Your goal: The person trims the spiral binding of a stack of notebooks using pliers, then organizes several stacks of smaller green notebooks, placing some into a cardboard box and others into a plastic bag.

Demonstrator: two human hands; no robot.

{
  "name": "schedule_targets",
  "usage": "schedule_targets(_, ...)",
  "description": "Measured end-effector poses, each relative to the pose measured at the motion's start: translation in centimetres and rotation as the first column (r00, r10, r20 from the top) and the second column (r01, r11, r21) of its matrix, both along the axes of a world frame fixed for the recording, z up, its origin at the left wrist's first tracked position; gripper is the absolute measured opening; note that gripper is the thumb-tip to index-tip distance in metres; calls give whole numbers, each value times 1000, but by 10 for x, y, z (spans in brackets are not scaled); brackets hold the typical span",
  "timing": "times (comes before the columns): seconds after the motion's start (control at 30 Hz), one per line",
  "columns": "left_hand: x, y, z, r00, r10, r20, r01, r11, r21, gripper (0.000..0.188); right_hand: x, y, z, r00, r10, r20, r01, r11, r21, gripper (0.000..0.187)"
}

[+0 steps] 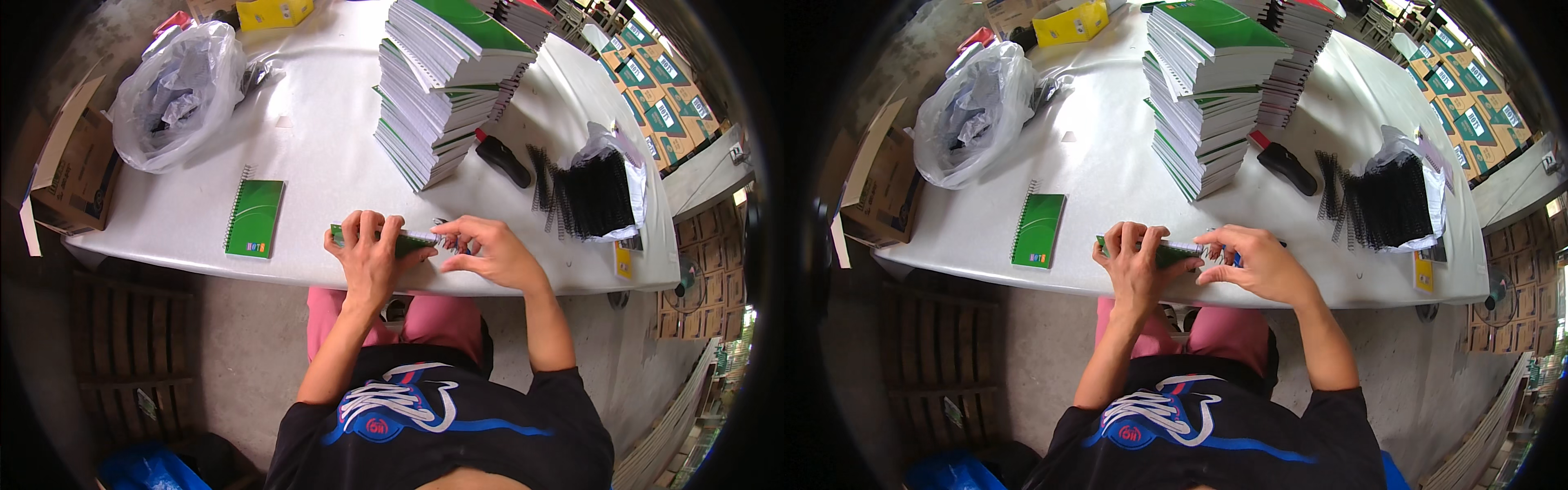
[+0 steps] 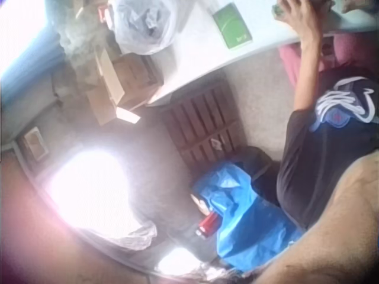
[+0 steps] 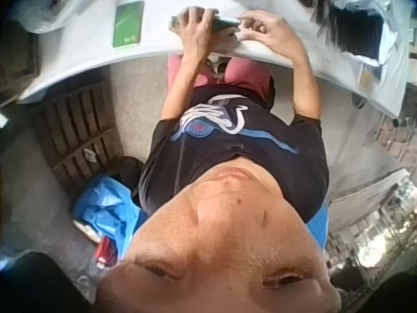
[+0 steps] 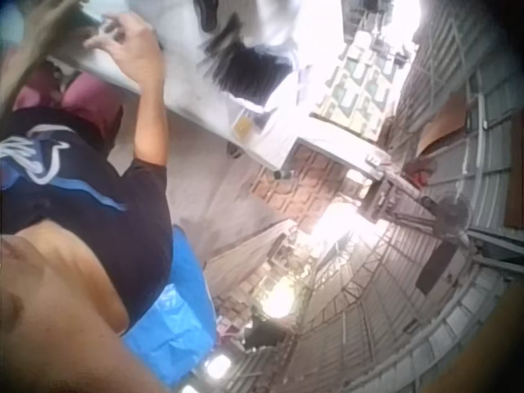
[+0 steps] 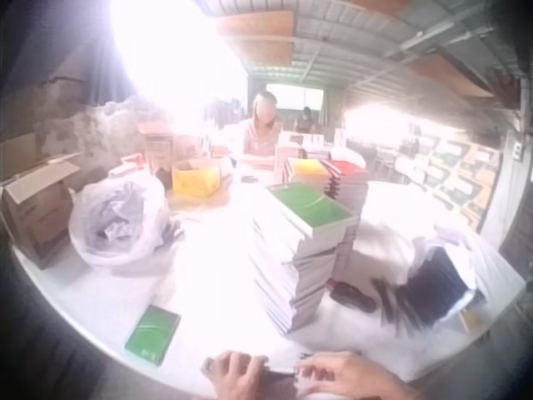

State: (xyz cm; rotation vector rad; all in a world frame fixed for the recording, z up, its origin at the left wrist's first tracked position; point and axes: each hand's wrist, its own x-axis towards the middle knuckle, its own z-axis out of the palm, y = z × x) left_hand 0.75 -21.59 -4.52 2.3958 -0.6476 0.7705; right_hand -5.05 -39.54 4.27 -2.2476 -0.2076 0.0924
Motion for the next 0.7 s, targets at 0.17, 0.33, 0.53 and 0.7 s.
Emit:
schedule_targets(0.17,-6,-3,15,994,-72,-77,73,997,10,53,-4,7,-26,913,-188,362,176,982,66,25)
schedule_targets(0.33,-11,0,21,982,-116,-149,115,993,-15,50,-8,3,-27,935,-165,313,143,985,93,22)
schedule_targets(0.53,-9,2,20,982,-147,-116,137,987,-86,48,-4,-8,-1,946,-171,-275,196,978,67,31)
schedule_targets(0.7,-6,6,18,979,-197,-53,189,974,-125,52,30,-84,-30,880,-341,332,437,855,-280,42)
